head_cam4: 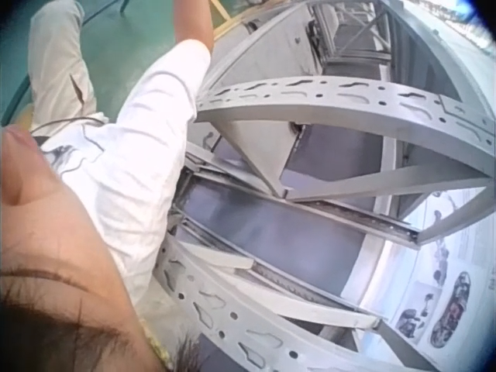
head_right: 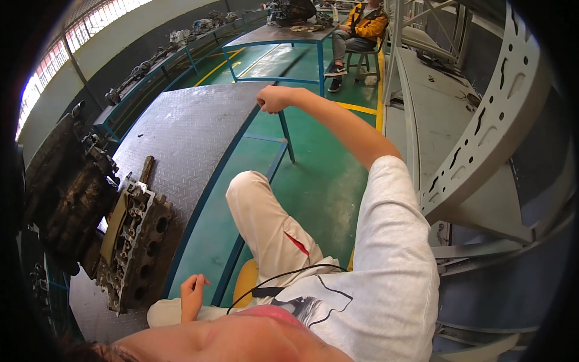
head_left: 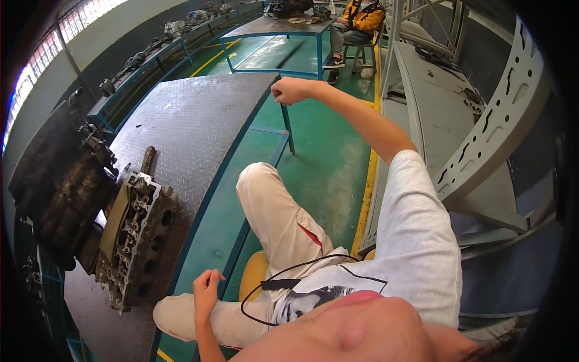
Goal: The person holds and aligns a small metallic component onto the edge of a cylinder head, then removes it and places it on their lap. They subsequently pick up a small dark object and handle it between their fingers while looking down.
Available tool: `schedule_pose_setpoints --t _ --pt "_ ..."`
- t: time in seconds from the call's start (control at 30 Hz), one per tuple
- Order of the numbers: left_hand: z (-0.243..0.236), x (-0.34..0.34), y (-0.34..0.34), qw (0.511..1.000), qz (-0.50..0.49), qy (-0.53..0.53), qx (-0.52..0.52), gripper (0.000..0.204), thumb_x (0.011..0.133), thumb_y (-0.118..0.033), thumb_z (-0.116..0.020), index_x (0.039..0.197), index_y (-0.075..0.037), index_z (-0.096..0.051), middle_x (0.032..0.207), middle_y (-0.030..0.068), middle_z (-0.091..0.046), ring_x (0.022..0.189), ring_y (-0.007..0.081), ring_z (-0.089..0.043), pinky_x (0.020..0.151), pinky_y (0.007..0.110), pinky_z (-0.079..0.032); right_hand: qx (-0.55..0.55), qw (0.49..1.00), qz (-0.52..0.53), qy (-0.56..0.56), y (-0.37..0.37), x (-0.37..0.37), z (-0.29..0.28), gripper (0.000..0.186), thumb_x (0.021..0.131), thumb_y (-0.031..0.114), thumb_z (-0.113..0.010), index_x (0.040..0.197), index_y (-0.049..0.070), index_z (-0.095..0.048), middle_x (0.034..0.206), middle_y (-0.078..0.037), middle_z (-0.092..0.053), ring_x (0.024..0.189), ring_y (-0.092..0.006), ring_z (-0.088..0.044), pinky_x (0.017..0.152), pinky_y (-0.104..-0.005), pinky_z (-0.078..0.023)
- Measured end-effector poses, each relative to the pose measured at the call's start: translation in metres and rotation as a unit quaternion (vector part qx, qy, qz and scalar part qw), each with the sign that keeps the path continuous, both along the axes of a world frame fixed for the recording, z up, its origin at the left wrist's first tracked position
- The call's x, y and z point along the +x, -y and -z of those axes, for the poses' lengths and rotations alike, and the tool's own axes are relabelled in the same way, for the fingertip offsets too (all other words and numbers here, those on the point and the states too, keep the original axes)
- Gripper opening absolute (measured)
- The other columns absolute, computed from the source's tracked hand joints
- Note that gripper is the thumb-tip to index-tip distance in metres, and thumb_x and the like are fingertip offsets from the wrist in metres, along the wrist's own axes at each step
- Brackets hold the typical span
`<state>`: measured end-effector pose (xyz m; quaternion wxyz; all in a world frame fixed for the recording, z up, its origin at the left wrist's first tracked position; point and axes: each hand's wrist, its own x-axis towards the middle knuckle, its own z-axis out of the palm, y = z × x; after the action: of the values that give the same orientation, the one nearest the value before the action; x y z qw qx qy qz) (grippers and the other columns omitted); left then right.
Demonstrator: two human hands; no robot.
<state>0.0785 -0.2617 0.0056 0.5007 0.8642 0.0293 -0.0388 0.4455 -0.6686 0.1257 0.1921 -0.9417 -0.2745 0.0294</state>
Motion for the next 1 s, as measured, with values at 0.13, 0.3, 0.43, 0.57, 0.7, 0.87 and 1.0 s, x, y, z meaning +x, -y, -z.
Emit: schedule_pose_setpoints --t 0.13,0.3,0.43,0.57,0.7,0.87,1.0 --pt "0.012 -0.007 -0.003 1.000 0.008 0.013 -0.007 0.030 0.092 -0.019 -0.051 0.072 0.002 -0.058 0.055 -0.0032 -0.033 0.053 0.0047 -0.030 0.048 0.025 -0.024 0.014 1.000 0.002 -0.017 0.006 0.002 0.009 0.013 0.082 0.012 -0.056 0.083 0.000 -0.056 0.072 -0.010 -0.063 0.066 -0.0192 -0.062 0.062 -0.0317 -0.048" --pt "0.011 -0.016 -0.003 1.000 -0.003 -0.014 0.009 0.029 0.091 -0.016 -0.053 0.071 0.003 -0.058 0.058 -0.0014 -0.039 0.055 0.0057 -0.033 0.050 0.025 -0.025 0.003 0.999 0.014 -0.038 0.012 0.000 0.011 0.013 0.082 0.012 -0.056 0.083 -0.001 -0.057 0.072 -0.010 -0.064 0.066 -0.0191 -0.063 0.062 -0.0311 -0.048" --pt "0.012 -0.027 -0.008 0.999 -0.027 -0.018 -0.032 0.024 0.090 -0.013 -0.055 0.074 0.004 -0.062 0.062 -0.0007 -0.046 0.057 0.0055 -0.037 0.051 0.023 -0.027 0.011 0.999 -0.001 -0.053 0.004 -0.002 0.016 0.013 0.083 0.012 -0.056 0.084 -0.001 -0.057 0.074 -0.010 -0.064 0.067 -0.0189 -0.063 0.062 -0.0311 -0.049" --pt "0.007 -0.032 -0.005 0.995 -0.045 -0.035 -0.087 0.020 0.088 -0.011 -0.056 0.080 0.004 -0.067 0.062 -0.0008 -0.051 0.056 0.0051 -0.039 0.052 0.021 -0.029 0.000 0.998 0.015 -0.064 0.004 -0.001 0.012 0.013 0.083 0.012 -0.057 0.085 -0.001 -0.057 0.075 -0.010 -0.065 0.068 -0.0187 -0.063 0.063 -0.0313 -0.049" --pt "0.009 -0.036 -0.004 0.996 -0.036 -0.035 -0.071 0.017 0.087 -0.009 -0.057 0.087 0.003 -0.069 0.065 0.0006 -0.059 0.053 0.0043 -0.040 0.050 0.020 -0.031 -0.028 0.998 0.010 -0.047 -0.001 -0.006 0.001 0.013 0.083 0.013 -0.057 0.085 0.000 -0.057 0.075 -0.009 -0.065 0.069 -0.0186 -0.063 0.064 -0.0311 -0.049" --pt "0.007 -0.039 0.000 0.995 -0.027 -0.041 -0.090 0.017 0.087 -0.007 -0.056 0.093 0.002 -0.069 0.067 0.0012 -0.061 0.052 0.0030 -0.041 0.048 0.019 -0.030 0.006 0.999 -0.015 -0.034 -0.004 -0.010 0.000 0.013 0.083 0.013 -0.056 0.084 0.000 -0.057 0.075 -0.009 -0.065 0.070 -0.0191 -0.062 0.065 -0.0313 -0.048" --pt "0.006 -0.042 0.004 0.990 -0.036 -0.062 -0.117 0.017 0.087 -0.006 -0.056 0.095 0.003 -0.068 0.068 0.0022 -0.062 0.052 0.0029 -0.041 0.047 0.018 -0.031 -0.041 0.999 -0.008 -0.020 0.001 -0.007 0.000 0.014 0.083 0.013 -0.056 0.085 0.000 -0.057 0.076 -0.009 -0.065 0.070 -0.0186 -0.062 0.065 -0.0308 -0.048"
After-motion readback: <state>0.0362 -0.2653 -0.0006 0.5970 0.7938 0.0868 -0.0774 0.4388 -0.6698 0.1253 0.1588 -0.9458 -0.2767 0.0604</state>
